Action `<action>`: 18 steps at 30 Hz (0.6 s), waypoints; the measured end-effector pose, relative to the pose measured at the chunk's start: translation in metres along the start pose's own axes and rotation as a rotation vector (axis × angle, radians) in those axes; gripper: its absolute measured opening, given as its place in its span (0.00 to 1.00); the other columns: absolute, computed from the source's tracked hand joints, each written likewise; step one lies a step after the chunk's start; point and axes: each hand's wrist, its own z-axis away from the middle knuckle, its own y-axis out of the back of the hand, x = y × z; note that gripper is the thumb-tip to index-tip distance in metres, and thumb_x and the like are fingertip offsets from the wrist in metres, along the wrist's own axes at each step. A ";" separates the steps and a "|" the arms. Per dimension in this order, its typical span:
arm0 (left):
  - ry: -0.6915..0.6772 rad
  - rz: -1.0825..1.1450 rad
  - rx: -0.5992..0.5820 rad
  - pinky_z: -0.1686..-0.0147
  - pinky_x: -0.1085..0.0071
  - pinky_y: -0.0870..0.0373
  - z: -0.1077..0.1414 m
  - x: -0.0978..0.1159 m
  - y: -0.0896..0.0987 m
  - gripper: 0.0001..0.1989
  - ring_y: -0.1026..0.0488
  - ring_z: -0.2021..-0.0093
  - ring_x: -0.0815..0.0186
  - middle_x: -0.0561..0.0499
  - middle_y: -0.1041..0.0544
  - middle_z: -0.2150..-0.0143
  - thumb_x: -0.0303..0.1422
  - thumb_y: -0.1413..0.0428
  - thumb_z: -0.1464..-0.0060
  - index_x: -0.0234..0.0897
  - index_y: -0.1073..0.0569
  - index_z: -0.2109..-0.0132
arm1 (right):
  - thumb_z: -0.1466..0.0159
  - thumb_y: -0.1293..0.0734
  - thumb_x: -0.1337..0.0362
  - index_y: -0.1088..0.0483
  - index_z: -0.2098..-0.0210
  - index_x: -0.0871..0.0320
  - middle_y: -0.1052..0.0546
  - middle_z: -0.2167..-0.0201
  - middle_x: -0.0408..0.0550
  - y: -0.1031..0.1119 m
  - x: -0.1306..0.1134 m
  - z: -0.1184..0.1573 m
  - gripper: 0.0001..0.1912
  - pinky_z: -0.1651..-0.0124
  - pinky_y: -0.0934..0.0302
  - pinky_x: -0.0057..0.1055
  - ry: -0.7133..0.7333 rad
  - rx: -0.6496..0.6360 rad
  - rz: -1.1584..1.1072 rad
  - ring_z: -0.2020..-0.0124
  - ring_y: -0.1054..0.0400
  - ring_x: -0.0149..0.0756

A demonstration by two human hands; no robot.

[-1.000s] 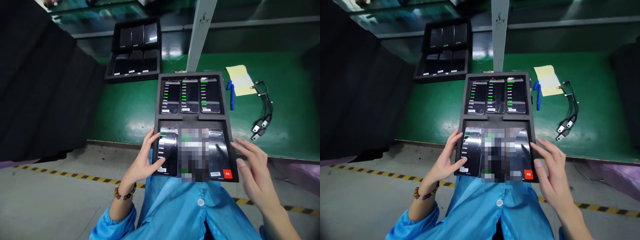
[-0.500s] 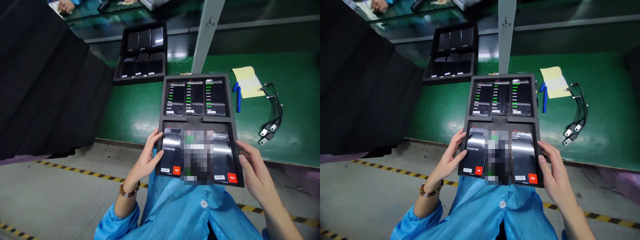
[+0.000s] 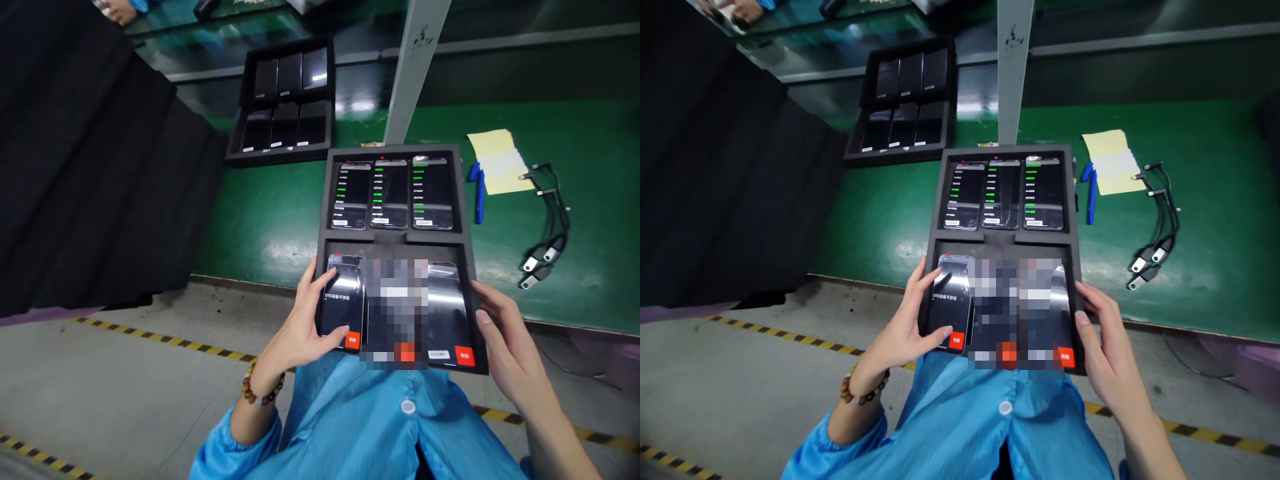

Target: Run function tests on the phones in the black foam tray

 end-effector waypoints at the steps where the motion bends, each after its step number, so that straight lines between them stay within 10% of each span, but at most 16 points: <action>1: -0.001 0.010 0.010 0.21 0.33 0.50 0.000 0.000 -0.001 0.48 0.62 0.15 0.37 0.42 0.67 0.14 0.43 0.34 0.35 0.52 0.51 0.18 | 0.23 0.39 0.47 0.35 0.27 0.43 0.30 0.28 0.50 0.000 0.000 0.000 0.27 0.24 0.41 0.58 -0.007 -0.001 -0.008 0.28 0.35 0.55; 18: 0.014 0.116 0.169 0.24 0.50 0.36 -0.012 -0.018 0.002 0.28 0.45 0.19 0.52 0.47 0.43 0.19 0.40 0.46 0.23 0.56 0.40 0.22 | 0.23 0.37 0.47 0.32 0.29 0.48 0.25 0.33 0.55 0.002 -0.003 -0.005 0.27 0.31 0.34 0.53 -0.023 0.068 -0.028 0.34 0.28 0.52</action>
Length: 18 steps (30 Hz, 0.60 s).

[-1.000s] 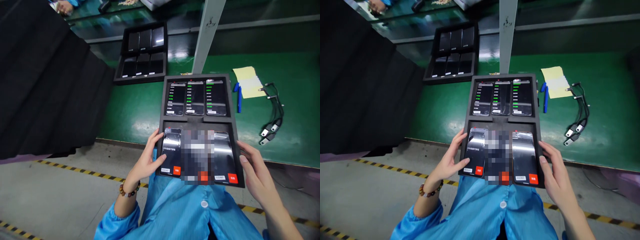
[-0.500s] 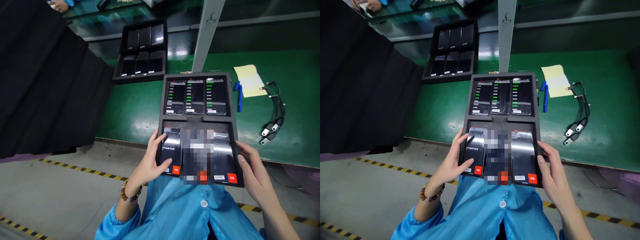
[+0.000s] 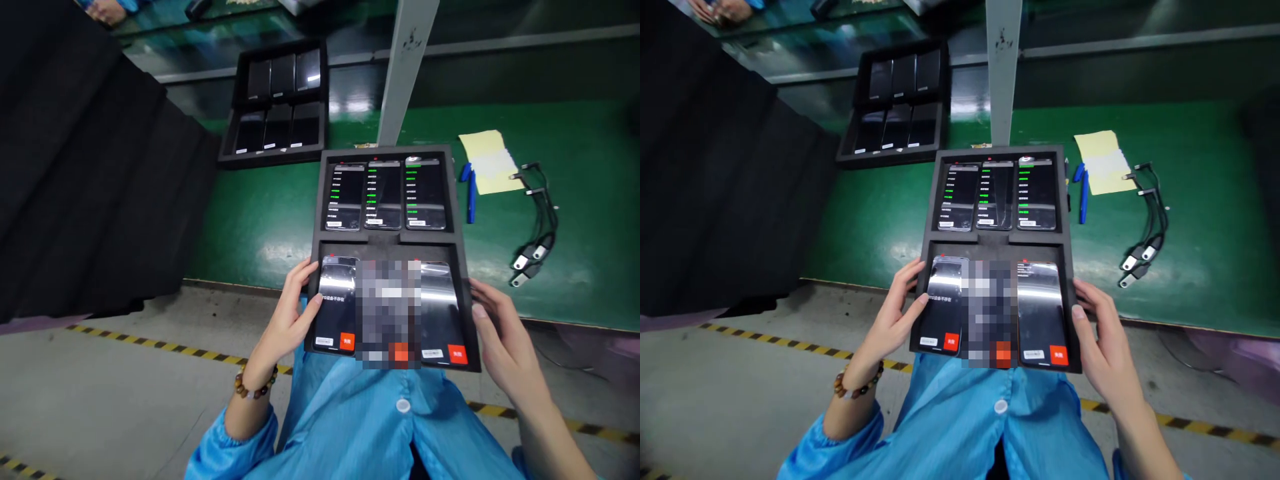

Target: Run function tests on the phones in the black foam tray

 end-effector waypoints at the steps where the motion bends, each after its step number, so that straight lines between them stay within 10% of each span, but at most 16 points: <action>1: -0.004 -0.009 0.011 0.25 0.51 0.35 -0.002 -0.001 0.000 0.27 0.44 0.19 0.52 0.47 0.42 0.19 0.40 0.47 0.23 0.56 0.40 0.22 | 0.23 0.36 0.47 0.30 0.30 0.49 0.23 0.35 0.55 0.006 0.001 -0.008 0.27 0.33 0.33 0.52 0.003 0.068 0.008 0.36 0.26 0.52; 6: -0.011 -0.032 0.088 0.32 0.50 0.29 -0.014 -0.009 0.000 0.26 0.35 0.26 0.50 0.44 0.36 0.23 0.42 0.46 0.24 0.52 0.37 0.24 | 0.27 0.31 0.48 0.20 0.45 0.58 0.18 0.47 0.60 0.057 0.019 -0.076 0.21 0.42 0.30 0.47 0.025 0.480 0.244 0.50 0.23 0.47; 13: -0.051 -0.103 0.072 0.30 0.46 0.30 -0.012 0.000 -0.005 0.31 0.41 0.21 0.46 0.41 0.41 0.21 0.42 0.41 0.28 0.51 0.39 0.23 | 0.28 0.32 0.46 0.21 0.45 0.52 0.17 0.50 0.53 0.049 0.019 -0.114 0.21 0.43 0.31 0.46 0.132 0.245 0.312 0.50 0.24 0.47; 18: -0.027 -0.139 0.033 0.24 0.40 0.37 -0.002 0.009 -0.007 0.32 0.45 0.18 0.45 0.40 0.45 0.19 0.41 0.42 0.27 0.50 0.41 0.23 | 0.29 0.32 0.47 0.20 0.43 0.54 0.18 0.47 0.61 0.045 0.028 -0.109 0.23 0.36 0.35 0.54 0.188 0.325 0.405 0.41 0.26 0.58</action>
